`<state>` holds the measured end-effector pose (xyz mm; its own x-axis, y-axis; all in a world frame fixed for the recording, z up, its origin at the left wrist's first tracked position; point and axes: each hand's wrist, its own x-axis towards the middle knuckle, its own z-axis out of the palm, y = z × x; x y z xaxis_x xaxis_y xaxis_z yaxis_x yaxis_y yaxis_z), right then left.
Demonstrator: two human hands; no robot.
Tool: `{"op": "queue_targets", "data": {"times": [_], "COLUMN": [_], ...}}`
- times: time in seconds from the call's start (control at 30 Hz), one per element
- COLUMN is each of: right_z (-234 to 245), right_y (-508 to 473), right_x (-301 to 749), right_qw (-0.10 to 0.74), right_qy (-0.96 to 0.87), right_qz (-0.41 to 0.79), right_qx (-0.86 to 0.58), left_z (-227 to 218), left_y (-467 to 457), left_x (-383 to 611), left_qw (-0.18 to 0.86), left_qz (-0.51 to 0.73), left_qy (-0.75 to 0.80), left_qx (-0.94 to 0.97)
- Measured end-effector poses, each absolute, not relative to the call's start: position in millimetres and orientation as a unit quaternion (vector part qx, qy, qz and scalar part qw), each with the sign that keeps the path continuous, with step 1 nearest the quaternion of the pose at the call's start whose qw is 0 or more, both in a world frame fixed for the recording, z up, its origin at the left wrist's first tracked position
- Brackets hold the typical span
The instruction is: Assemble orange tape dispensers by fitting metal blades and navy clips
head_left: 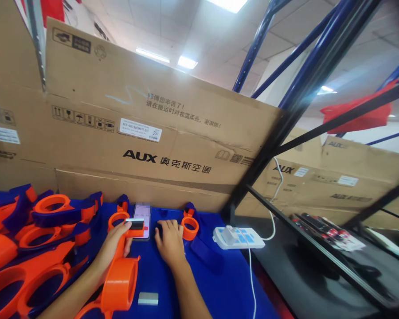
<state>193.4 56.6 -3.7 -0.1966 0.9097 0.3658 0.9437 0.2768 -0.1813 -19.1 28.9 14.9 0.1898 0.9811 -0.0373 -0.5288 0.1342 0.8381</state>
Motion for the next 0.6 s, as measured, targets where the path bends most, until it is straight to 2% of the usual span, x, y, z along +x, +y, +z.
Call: {"op": "queue_targets", "data": {"times": [0.37,0.6], "right_z": [-7.5,-0.3], "right_y": [63.2,59.0], "right_x": [199.9,200.5], "right_qw": [0.251,0.321], "right_qy": [-0.761,-0.752], "right_qz": [0.007,0.038], "right_qx": [-0.598,-0.574], "left_z": [18.2,13.5], "left_y": [27.6,34.4], "left_x": [-22.5,-25.1], "left_qw": [0.696,0.694], "left_qz": [0.538,0.517], "left_qy": [0.324,0.328], "left_qx": [0.348,0.378]}}
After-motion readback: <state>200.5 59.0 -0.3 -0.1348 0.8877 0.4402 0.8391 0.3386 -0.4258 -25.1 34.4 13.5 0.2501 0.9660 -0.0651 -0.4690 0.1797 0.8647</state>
